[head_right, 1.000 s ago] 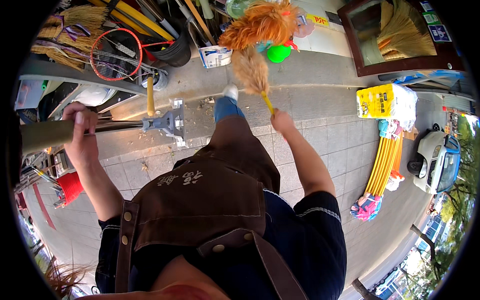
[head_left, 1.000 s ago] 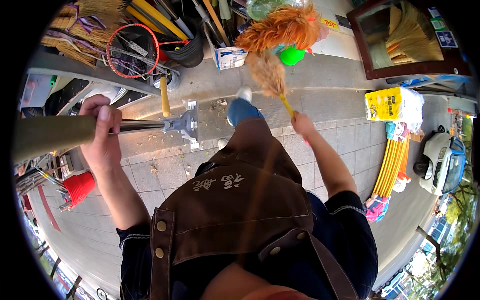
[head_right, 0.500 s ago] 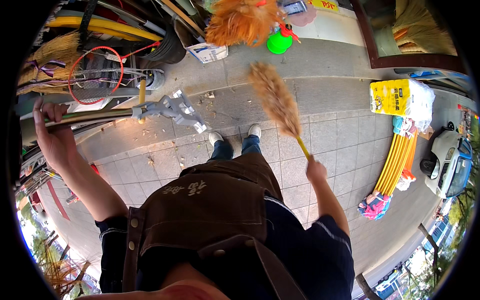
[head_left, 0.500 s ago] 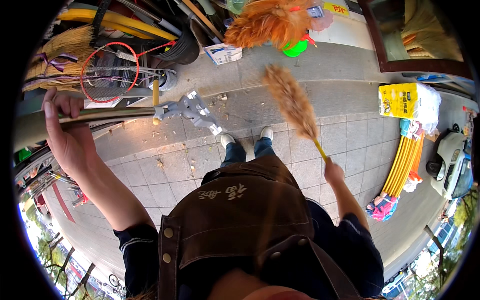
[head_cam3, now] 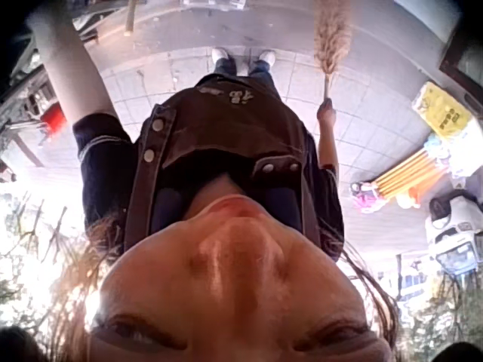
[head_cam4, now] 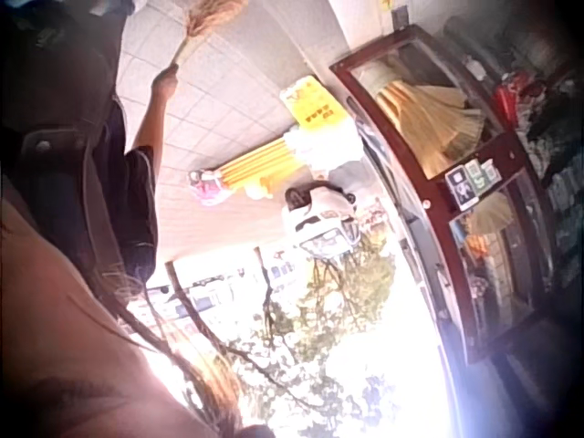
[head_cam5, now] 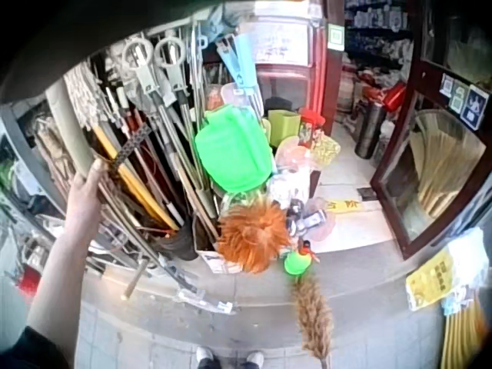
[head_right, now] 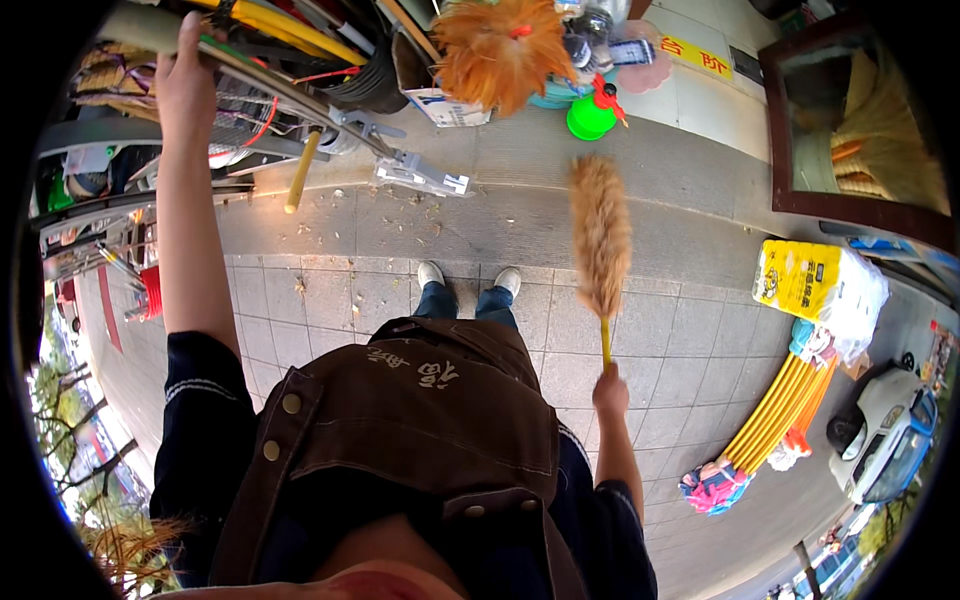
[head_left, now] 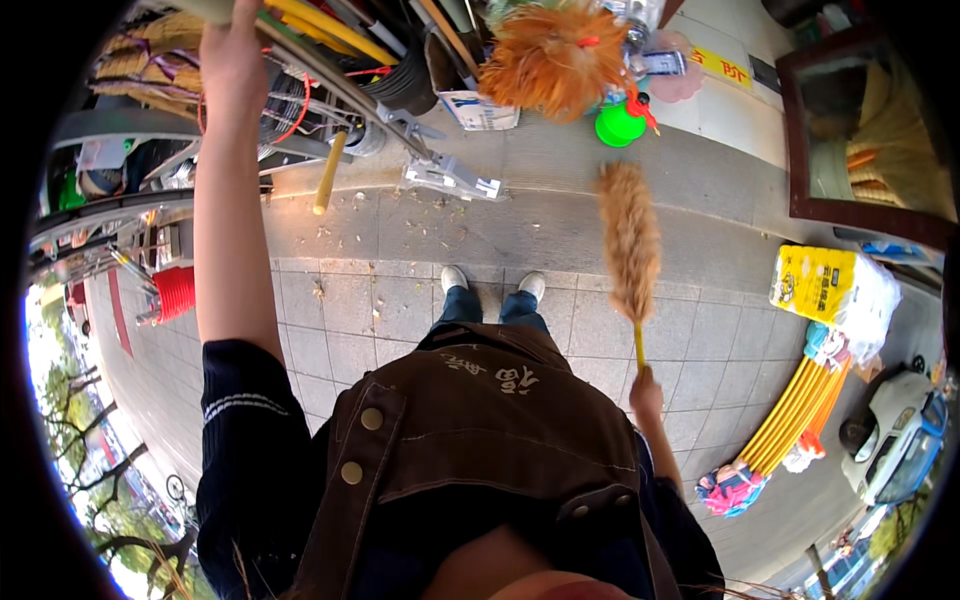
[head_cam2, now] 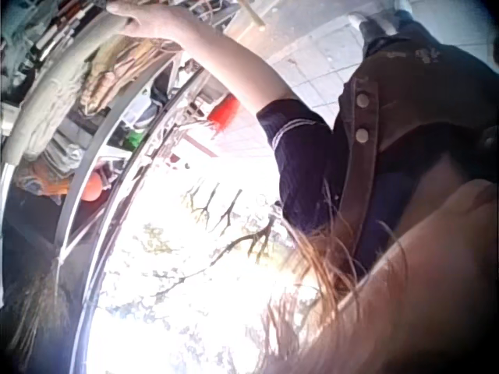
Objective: The person picks up a duster head and a metal pole, then attaches them together to form a long-handled duster. They demonstrate the assembled duster by sweeping the floor, then disassemble it and return the components to the storage rack.
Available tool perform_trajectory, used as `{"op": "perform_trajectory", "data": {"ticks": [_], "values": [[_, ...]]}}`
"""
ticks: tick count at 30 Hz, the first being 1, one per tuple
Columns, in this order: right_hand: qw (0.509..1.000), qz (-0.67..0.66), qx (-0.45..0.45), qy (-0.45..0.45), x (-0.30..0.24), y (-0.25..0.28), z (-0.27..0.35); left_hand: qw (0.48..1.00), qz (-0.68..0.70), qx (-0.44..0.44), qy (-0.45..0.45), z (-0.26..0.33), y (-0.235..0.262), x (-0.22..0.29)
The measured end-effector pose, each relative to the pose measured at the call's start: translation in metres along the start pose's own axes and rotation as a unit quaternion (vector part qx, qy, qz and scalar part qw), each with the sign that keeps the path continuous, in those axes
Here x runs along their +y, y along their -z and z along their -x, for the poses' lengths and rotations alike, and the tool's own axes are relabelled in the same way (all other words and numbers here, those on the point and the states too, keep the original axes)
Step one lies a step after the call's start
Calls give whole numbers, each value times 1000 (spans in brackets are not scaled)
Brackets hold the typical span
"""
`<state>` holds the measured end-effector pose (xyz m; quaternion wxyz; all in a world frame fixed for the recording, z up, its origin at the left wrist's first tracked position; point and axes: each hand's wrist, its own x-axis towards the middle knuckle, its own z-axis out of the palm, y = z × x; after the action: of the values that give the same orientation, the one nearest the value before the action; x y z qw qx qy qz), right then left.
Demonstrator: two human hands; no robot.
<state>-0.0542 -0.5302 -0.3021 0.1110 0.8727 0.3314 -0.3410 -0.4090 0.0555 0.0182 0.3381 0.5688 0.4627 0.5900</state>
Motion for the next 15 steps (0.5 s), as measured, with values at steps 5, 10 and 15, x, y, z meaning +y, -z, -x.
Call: {"op": "perform_trajectory", "data": {"ticks": [5, 10, 15], "values": [[987, 66, -99, -108, 75, -10, 110, 1000, -21, 20, 5, -25, -17, -12], [995, -29, -58, -72, 65, -27, 107, 995, 86, 26, 46, -72, -41, -77], [995, -84, -59, -11, 77, -44, 115, 996, 68, -24, 58, -119, -42, -124]]}}
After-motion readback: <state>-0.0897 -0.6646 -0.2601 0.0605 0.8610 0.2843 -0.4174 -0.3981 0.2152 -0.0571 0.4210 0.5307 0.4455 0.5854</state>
